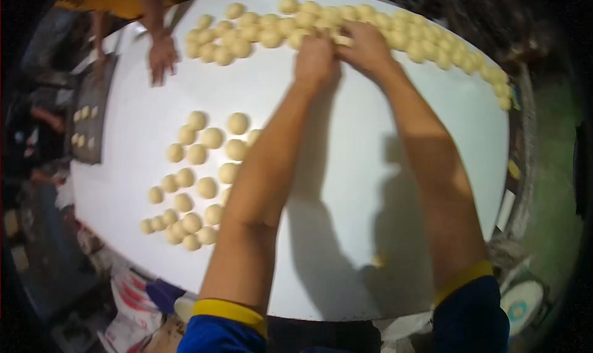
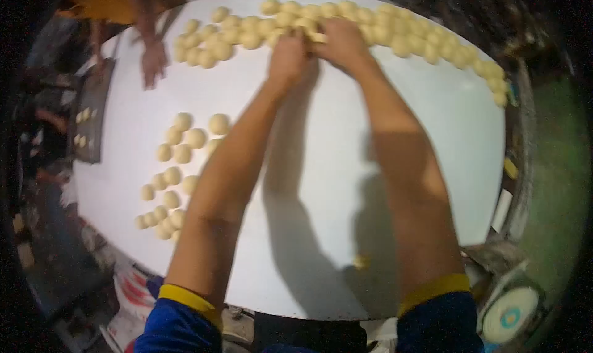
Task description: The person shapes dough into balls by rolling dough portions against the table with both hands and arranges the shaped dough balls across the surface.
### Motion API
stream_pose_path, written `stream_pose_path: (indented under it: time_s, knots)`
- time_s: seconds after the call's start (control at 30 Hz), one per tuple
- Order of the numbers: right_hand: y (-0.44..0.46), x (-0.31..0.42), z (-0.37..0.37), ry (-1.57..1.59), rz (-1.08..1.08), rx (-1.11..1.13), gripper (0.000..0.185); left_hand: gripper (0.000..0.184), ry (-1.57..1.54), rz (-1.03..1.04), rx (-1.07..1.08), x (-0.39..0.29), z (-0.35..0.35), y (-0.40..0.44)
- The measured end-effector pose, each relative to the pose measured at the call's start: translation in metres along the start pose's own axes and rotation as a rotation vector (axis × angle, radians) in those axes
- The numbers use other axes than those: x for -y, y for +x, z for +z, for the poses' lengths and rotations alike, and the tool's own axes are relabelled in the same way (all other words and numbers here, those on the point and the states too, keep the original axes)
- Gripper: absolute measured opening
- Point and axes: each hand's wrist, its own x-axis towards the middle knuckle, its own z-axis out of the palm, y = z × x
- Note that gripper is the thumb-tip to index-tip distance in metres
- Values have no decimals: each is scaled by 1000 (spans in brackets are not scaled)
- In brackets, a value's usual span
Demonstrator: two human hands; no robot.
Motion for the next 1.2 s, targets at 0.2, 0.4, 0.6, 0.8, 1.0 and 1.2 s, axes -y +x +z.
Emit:
stream_pose_path:
  time_s: [0.2,0.4,0.6,0.8,1.0,1.2]
  knots:
    - [-132,61,-55,443,-161,-80,43,44,-342,93,-199,-52,-109,-164]
    - [-324,165,-76,922,74,348,28,41,-268,-464,-26,-72,-191,-462]
    - [-416,240,-36,402,-250,551,49,54,7,-598,49,-73,-183,-598]
    - [-413,274,-15,352,-370,398,44,59,5,-412,98,-74,-155,-591]
    - [-469,238,14,379,-417,346,23,34,57,-408,-75,-49,-159,-662]
    - [-431,304,36,363,-262,146,19,31,54,-526,-219,-50,-124,-579]
